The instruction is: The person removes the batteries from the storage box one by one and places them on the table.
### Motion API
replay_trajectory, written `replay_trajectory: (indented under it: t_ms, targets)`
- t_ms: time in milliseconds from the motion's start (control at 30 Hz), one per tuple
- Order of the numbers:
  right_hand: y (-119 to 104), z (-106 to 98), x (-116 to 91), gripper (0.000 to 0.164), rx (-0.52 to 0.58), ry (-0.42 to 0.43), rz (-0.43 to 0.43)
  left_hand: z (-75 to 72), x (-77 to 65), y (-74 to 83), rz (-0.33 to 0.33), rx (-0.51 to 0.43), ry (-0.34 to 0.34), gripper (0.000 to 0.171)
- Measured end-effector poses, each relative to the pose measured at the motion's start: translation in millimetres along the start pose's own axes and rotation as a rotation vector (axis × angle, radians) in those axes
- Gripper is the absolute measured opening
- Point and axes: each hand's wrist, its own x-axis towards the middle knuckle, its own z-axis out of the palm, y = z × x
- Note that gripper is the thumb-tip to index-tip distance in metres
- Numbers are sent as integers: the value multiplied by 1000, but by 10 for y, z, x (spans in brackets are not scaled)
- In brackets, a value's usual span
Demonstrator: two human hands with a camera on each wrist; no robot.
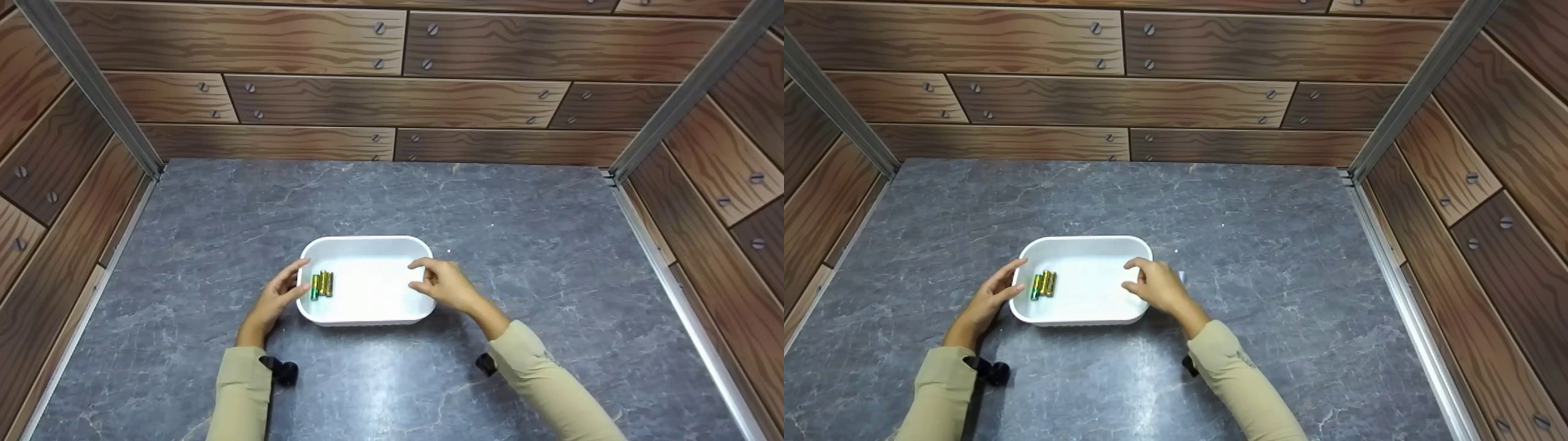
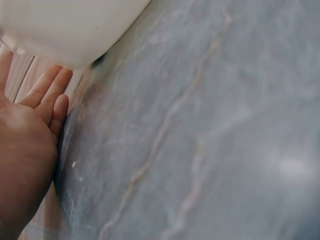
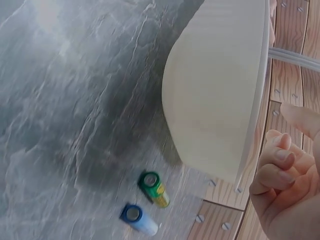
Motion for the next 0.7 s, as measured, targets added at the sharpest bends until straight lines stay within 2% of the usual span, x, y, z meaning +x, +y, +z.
replay_trajectory:
  t_ms: [433, 700]
  targets:
    - [-120, 225, 64, 31, -58, -11, -57, -4, -6, -2, 4, 2, 3, 55]
    - [-168, 346, 105, 30, -82, -60, -54, -6, -3, -6, -4, 6, -6, 56]
